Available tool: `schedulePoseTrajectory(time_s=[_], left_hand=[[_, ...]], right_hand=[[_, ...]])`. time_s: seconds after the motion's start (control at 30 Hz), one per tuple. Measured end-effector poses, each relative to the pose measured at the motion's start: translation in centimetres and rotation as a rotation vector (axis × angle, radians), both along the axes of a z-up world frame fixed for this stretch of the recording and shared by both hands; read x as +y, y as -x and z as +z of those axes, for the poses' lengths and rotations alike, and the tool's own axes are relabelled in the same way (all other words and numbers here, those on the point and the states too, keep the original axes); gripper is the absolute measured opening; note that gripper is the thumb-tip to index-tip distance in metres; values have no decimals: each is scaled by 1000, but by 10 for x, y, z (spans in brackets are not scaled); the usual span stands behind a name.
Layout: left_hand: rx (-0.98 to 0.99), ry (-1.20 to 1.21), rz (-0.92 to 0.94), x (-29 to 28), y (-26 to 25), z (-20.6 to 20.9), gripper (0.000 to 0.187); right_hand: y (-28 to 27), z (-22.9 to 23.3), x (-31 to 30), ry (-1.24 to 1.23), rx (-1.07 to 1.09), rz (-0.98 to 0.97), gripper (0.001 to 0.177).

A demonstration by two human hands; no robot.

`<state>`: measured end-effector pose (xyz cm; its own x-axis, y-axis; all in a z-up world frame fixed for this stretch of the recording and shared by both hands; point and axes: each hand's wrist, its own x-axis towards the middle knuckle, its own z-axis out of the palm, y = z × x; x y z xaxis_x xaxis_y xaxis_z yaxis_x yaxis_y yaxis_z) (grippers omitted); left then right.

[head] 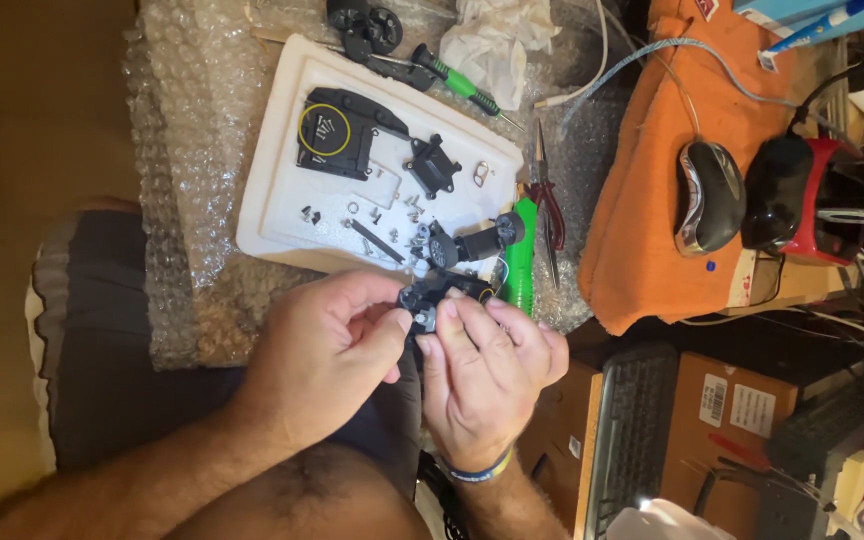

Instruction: Repairing an electronic device by manipulating a circuit board and wires using tools.

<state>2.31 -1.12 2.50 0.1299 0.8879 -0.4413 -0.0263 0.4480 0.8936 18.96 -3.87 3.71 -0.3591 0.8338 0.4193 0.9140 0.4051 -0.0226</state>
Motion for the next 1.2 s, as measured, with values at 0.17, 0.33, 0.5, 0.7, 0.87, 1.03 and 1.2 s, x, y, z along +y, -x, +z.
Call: schedulePoseTrajectory(time_s=[0.17, 0.33, 0.5, 0.7, 0.87, 1.03, 1.2], left_hand=[[-127, 43, -28, 3, 2, 0, 15], [-125, 15, -67, 1, 4, 1, 17], [-164, 15, -117, -8, 4, -7, 26], [-295, 17, -89, -11, -1, -3, 27], [-439, 2, -67, -9, -5, -1, 28], [-459, -61, -57, -5, -7, 0, 30], [-494, -58, -23, -7, -9, -4, 34]], right_hand=[[-9, 9, 2, 113, 70, 3, 24], [-12, 18, 7, 191, 120, -1, 30], [-15, 22, 10, 225, 179, 23, 32], [-15, 21, 8, 228, 239, -2, 32], [-12, 24, 12, 207, 284, 1, 31], [-13, 21, 13, 174, 279, -4, 29], [-11, 17, 13, 159, 252, -25, 27]])
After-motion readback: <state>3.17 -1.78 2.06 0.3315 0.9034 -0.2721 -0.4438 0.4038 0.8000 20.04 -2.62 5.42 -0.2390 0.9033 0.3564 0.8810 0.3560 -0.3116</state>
